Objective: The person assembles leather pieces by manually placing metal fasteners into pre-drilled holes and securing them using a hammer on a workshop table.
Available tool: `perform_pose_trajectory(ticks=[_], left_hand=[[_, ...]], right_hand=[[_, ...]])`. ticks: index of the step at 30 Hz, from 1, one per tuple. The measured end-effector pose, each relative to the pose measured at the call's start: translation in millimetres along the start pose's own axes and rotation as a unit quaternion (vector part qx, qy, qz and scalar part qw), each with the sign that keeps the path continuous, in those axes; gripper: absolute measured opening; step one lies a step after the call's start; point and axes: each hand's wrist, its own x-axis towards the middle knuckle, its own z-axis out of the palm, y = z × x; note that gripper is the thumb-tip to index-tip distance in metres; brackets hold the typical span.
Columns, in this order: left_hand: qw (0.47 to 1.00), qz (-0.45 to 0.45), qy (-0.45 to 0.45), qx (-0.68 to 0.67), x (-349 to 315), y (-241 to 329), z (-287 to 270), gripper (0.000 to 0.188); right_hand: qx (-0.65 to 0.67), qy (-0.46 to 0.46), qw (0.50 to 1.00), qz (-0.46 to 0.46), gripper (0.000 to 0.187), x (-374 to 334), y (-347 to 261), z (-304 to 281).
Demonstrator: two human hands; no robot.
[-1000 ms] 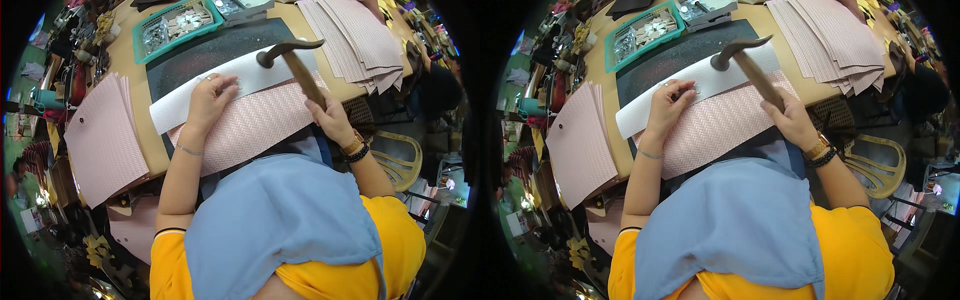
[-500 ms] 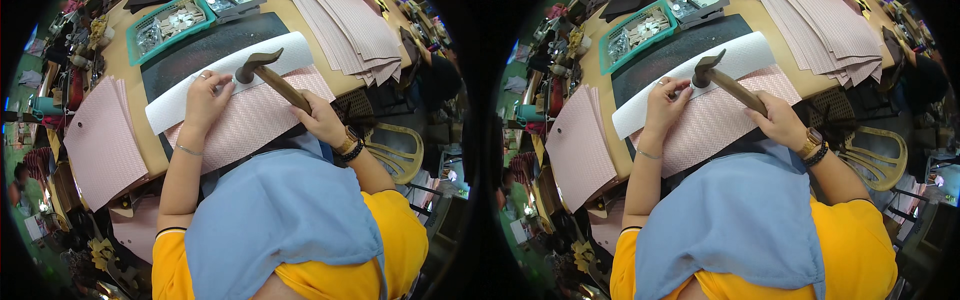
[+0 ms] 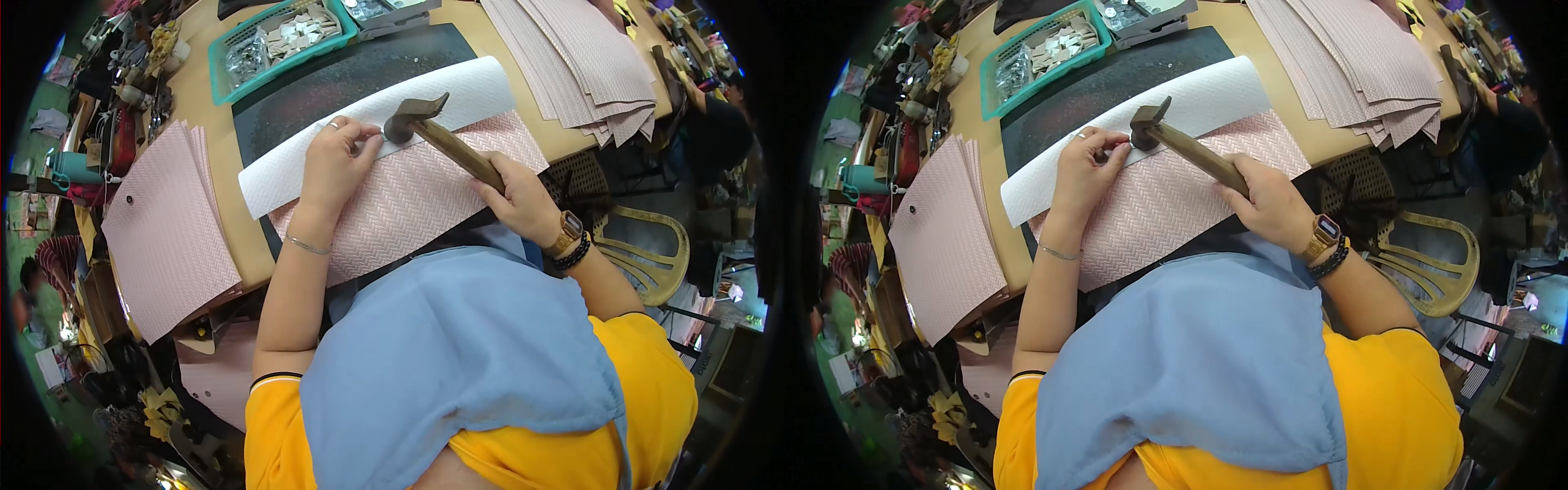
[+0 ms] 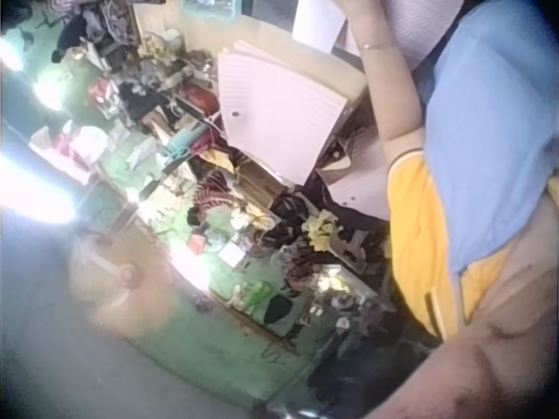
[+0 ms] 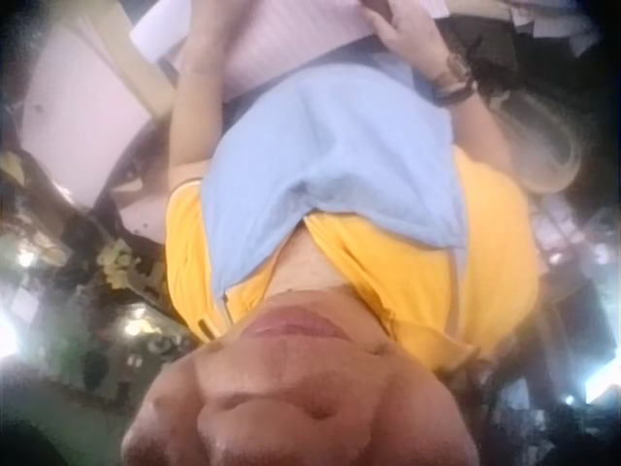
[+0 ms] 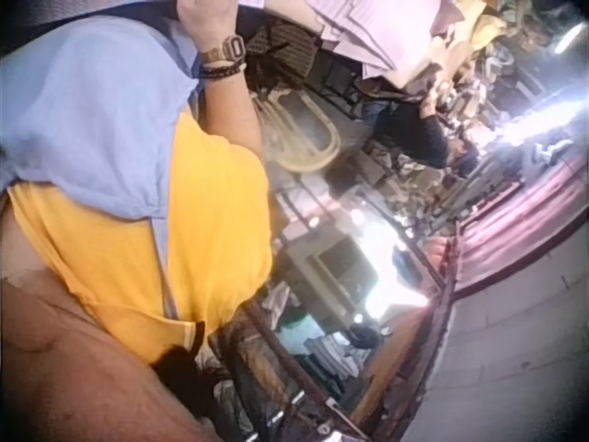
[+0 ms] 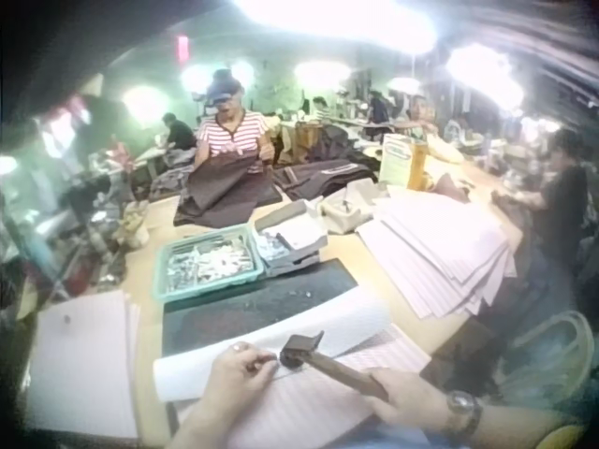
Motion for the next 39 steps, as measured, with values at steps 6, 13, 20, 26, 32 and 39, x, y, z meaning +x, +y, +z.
perform_pose_trajectory(ticks=[6, 13, 20, 26, 32, 39], left_hand=[[1.0, 0.013, 0.019, 0.004, -4, -6, 1, 0.012], [1.0, 0.007, 0.013, 0.002, -4, -3, -1, 0.012], [1.0, 0.001, 0.014, -0.002, -3, -4, -1, 0.014], [1.0, -0.003, 0.013, -0.005, -5, -9, -1, 0.014], [1.0, -0.012, 0.008, -0.012, -4, -8, -1, 0.014], [1.0, -0.018, 0.011, -0.02, -5, -9, 0, 0.014]], right_hand=[[-0.009, -0.014, 1.0, 0.005, 0.03, 3, -3, 0], [0.032, 0.012, 0.999, 0.033, 0.03, 5, -3, 3], [0.038, 0.008, 0.999, 0.022, 0.03, 7, -1, 4], [-0.005, -0.029, 0.999, 0.024, 0.03, 12, -6, -4], [-0.04, -0.018, 0.999, -0.004, 0.028, 15, 3, 1], [-0.019, -0.004, 1.0, -0.025, 0.03, 15, -3, 0]])
